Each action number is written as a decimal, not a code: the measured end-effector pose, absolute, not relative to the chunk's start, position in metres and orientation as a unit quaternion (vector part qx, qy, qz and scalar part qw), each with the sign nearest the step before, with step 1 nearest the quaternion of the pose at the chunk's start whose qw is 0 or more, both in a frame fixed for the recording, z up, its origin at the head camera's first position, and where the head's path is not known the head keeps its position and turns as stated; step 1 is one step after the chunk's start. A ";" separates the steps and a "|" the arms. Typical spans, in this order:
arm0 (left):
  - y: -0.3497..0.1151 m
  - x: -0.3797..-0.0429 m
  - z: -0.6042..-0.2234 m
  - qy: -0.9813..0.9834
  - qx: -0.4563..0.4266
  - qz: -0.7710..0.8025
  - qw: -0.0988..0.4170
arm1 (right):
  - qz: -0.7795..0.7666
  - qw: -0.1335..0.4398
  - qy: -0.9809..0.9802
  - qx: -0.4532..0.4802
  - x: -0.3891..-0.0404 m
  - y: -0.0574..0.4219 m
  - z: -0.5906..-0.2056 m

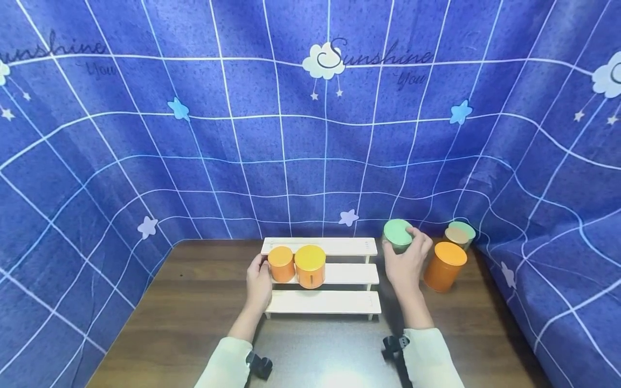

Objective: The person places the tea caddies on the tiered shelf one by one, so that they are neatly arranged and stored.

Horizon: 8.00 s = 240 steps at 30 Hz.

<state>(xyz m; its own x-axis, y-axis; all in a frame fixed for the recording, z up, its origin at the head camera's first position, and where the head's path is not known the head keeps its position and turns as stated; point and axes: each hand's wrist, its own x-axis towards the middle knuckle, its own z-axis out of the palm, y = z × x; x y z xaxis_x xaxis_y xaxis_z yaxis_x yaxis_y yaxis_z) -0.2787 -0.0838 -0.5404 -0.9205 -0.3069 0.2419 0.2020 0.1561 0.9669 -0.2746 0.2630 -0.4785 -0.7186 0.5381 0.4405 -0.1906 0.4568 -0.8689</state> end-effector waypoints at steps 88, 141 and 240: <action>-0.086 -0.278 -0.540 -0.730 0.042 -0.657 0.182 | 0.495 0.326 -0.805 -0.020 -0.244 0.308 -0.448; -0.083 -0.278 -0.536 -0.726 0.030 -0.660 0.192 | 0.309 0.082 -0.924 -0.211 -0.313 0.428 -0.438; -0.075 -0.266 -0.514 -0.709 0.041 -0.678 0.191 | 0.732 0.103 -0.636 0.221 -0.196 0.229 -0.385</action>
